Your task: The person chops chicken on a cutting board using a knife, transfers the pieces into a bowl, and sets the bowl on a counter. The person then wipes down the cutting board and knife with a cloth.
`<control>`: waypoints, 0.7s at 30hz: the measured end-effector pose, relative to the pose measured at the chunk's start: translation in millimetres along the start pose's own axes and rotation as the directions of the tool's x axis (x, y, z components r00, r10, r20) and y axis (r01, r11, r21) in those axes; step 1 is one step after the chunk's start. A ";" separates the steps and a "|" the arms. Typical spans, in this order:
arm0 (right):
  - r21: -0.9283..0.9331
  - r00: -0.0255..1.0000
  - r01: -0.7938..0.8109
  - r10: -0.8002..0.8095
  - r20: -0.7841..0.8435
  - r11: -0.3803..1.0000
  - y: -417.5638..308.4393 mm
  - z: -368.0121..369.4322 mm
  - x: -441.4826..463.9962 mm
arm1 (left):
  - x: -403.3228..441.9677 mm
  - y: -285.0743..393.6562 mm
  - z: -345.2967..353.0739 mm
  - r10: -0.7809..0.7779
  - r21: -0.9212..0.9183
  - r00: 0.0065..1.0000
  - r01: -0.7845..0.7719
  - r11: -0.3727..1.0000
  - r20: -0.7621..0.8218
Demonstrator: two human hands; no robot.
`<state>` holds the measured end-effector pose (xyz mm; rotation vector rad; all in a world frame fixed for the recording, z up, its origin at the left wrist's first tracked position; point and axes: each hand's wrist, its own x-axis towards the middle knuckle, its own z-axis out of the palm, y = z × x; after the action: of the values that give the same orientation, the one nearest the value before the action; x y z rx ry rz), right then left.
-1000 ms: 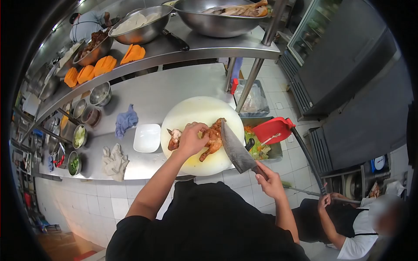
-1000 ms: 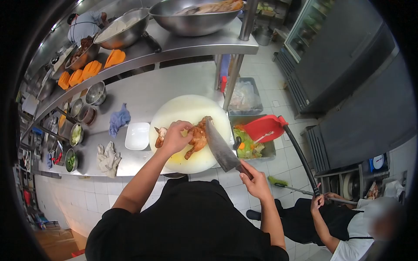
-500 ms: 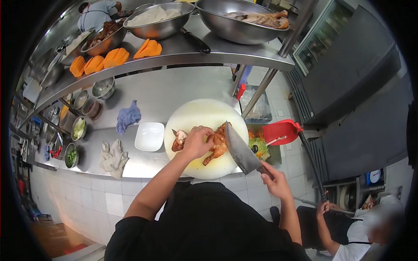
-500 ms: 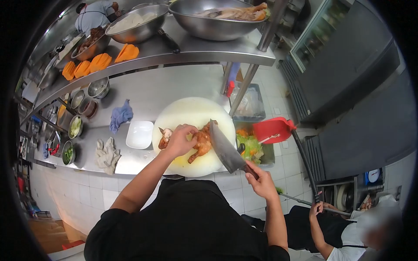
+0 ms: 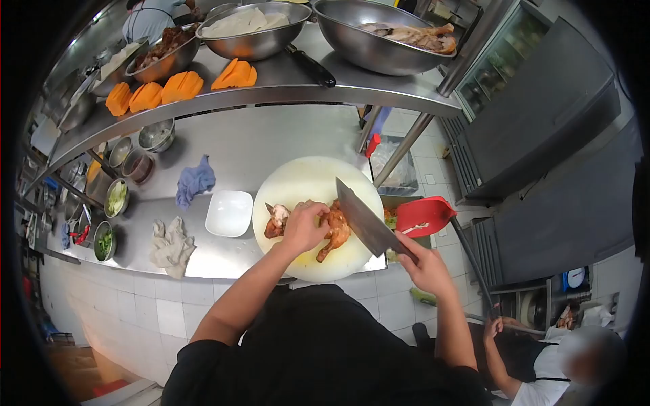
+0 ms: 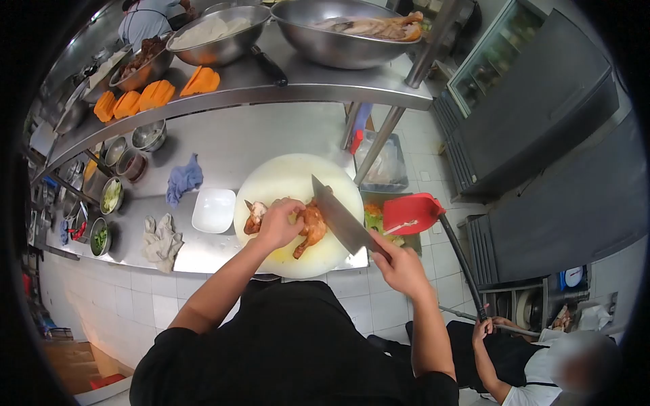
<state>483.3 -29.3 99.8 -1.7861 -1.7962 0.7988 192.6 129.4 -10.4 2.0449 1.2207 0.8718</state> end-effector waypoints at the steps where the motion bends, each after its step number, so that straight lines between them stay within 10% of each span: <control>1: -0.083 0.997 0.053 -0.056 -0.044 0.995 -4.4 6.5 6.6 | -0.4 -0.3 -0.7 0.008 0.008 1.000 -0.008 1.000 0.021; 21: 0.102 0.989 -0.094 0.081 0.124 0.990 -4.0 -8.1 26.6 | 3.6 -2.0 0.8 -0.090 -0.054 0.995 0.093 0.994 0.046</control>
<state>485.3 -2.2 106.6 -1.7916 -1.7227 1.0374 193.5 133.4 -11.6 1.9381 1.2428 0.8056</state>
